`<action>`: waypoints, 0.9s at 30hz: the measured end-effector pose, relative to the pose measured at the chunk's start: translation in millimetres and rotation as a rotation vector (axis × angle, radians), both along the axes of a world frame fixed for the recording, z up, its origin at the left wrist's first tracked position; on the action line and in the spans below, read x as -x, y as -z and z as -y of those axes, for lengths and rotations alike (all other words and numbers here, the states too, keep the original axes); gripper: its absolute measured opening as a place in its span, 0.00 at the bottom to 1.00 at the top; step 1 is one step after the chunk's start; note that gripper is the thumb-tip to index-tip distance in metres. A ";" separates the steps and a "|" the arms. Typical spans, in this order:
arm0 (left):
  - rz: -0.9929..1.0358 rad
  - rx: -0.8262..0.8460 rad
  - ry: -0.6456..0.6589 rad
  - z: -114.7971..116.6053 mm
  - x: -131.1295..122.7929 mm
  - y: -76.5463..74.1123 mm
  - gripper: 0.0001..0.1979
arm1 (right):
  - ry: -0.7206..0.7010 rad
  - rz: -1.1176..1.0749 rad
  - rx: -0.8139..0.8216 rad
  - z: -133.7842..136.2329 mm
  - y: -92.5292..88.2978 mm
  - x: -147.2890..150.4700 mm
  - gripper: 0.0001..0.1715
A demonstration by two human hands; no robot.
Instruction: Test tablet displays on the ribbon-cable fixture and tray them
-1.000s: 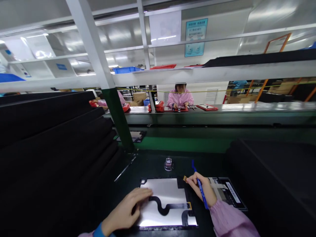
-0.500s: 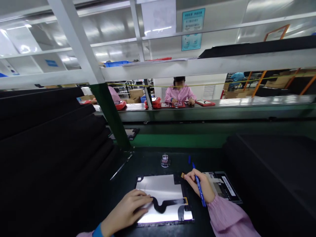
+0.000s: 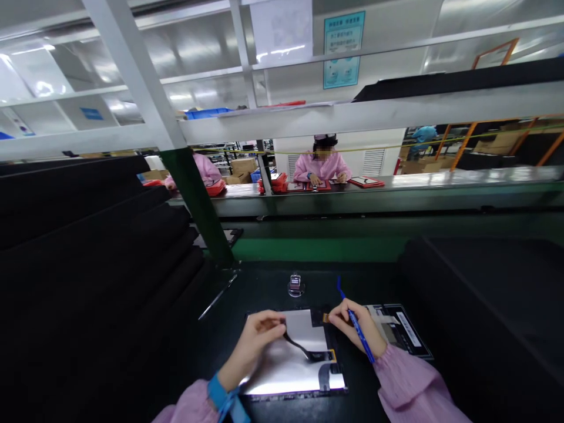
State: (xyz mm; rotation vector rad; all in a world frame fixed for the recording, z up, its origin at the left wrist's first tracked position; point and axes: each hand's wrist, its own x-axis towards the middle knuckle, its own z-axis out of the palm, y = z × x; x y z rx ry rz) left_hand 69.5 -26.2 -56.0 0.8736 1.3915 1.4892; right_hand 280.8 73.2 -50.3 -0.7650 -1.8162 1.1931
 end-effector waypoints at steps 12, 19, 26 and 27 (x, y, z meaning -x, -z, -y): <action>0.229 0.119 0.050 -24.9 -69.8 12.0 0.22 | -0.039 0.059 -0.085 -3.5 2.8 -5.0 0.18; 0.207 0.124 0.046 -23.9 -73.9 8.9 0.19 | -0.061 0.108 -0.091 1.5 -1.3 -0.5 0.17; 0.177 0.122 0.047 -24.4 -74.7 9.2 0.18 | -0.087 0.129 -0.097 1.2 -4.7 -1.1 0.17; 0.172 0.122 0.048 -24.5 -74.6 9.2 0.18 | -0.091 0.131 -0.098 1.1 -4.6 -1.3 0.17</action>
